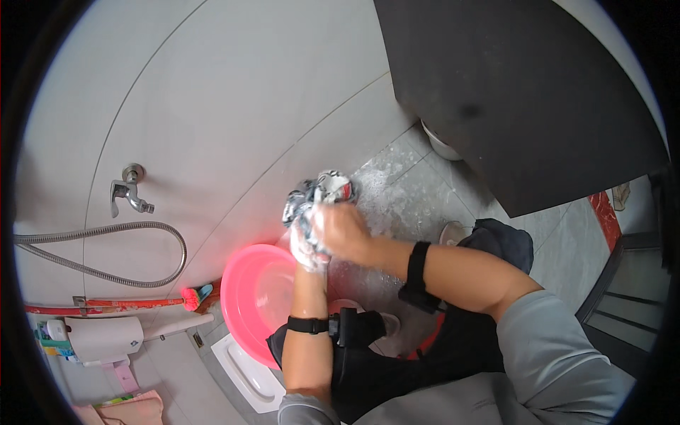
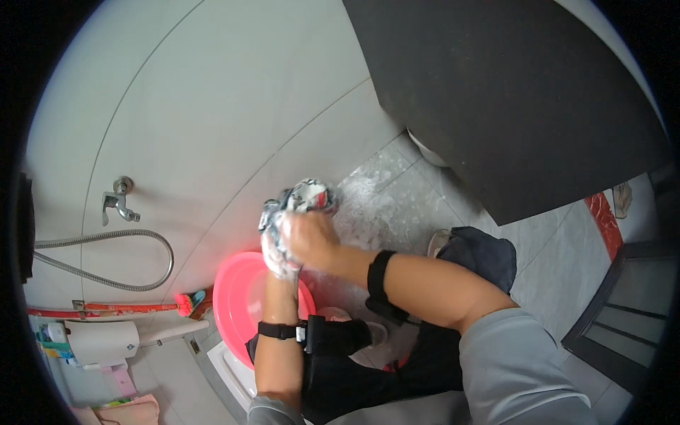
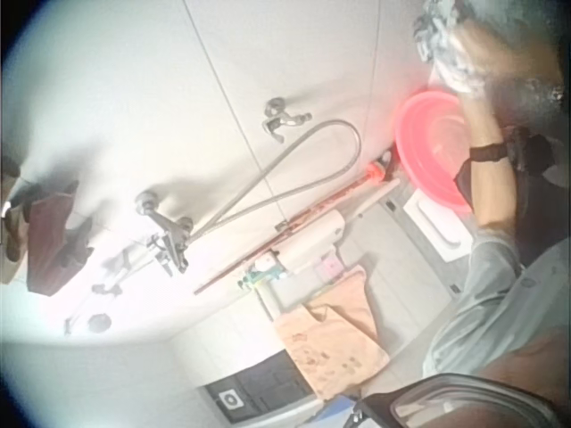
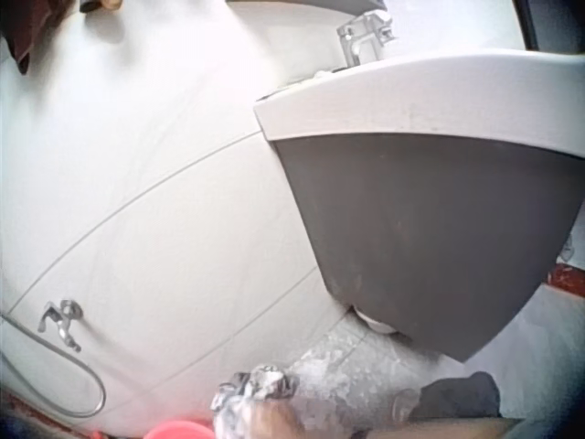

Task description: Hand-wash a piece of clothing using soap in a pink basin.

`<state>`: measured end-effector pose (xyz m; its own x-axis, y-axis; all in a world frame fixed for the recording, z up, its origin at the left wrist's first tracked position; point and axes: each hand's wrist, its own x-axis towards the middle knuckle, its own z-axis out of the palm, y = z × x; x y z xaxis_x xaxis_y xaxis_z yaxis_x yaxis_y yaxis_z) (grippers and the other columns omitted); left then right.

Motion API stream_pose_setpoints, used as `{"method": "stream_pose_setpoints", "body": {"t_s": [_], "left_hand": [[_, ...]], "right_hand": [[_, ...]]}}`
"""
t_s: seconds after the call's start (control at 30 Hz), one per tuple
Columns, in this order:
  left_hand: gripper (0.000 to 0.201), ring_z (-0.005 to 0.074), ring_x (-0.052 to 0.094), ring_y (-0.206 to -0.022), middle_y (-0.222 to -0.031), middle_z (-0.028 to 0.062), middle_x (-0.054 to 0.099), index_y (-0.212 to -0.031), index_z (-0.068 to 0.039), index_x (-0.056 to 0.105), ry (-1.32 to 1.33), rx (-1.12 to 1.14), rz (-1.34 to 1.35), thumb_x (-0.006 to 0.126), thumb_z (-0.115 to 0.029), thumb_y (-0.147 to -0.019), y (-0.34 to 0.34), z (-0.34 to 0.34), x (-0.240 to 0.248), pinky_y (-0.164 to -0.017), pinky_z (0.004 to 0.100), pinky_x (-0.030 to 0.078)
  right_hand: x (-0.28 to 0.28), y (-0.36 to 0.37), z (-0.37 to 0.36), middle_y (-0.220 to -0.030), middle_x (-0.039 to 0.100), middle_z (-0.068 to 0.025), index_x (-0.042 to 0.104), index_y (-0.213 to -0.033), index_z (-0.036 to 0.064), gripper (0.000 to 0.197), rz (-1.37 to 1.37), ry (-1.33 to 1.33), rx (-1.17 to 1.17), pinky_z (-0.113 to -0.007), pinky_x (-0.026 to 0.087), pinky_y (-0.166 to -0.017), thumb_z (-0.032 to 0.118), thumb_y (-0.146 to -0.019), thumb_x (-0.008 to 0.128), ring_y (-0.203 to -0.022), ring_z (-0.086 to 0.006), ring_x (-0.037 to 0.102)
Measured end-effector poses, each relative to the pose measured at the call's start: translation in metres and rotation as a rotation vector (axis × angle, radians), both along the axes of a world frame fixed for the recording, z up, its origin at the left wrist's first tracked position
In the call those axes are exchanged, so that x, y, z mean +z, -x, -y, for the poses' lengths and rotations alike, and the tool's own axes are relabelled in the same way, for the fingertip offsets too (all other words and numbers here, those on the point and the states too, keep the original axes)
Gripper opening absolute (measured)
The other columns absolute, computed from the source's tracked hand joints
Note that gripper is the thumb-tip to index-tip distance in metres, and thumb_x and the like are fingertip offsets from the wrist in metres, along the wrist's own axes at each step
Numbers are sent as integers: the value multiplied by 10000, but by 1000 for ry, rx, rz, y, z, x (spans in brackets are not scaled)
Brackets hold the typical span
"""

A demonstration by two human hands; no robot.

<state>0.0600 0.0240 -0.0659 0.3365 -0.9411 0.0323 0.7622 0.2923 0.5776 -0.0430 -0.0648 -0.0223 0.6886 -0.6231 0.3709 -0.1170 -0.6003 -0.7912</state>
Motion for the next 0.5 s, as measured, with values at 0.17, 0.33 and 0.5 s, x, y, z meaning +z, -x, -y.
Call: {"method": "stream_pose_setpoints", "body": {"t_s": [0.17,0.33,0.5], "left_hand": [[309,272,636,-901,-1030,153,629,-1119,-26,554,-185,342,1,505,-266,-931,34,19,32,-792,408,550],[267,293,643,-857,-1038,159,636,-1100,-23,566,-258,341,-173,423,-184,-943,39,30,92,-739,393,563],[318,265,646,-873,-1046,98,650,-1087,-35,577,-304,471,519,591,-214,-824,20,21,72,-767,381,531]], "right_hand": [[-9,-4,43,-787,666,-184,594,-994,25,445,-276,-554,-100,-454,518,-735,454,-877,588,-797,-349,668],[-22,-7,73,-1044,660,-139,495,-1215,27,687,-203,-1147,-408,-454,537,-805,593,-839,593,-829,-328,672],[-17,-3,119,-763,566,-72,523,-1157,2,389,337,-1482,-125,-264,388,-412,188,-837,644,-537,-121,519]]}}
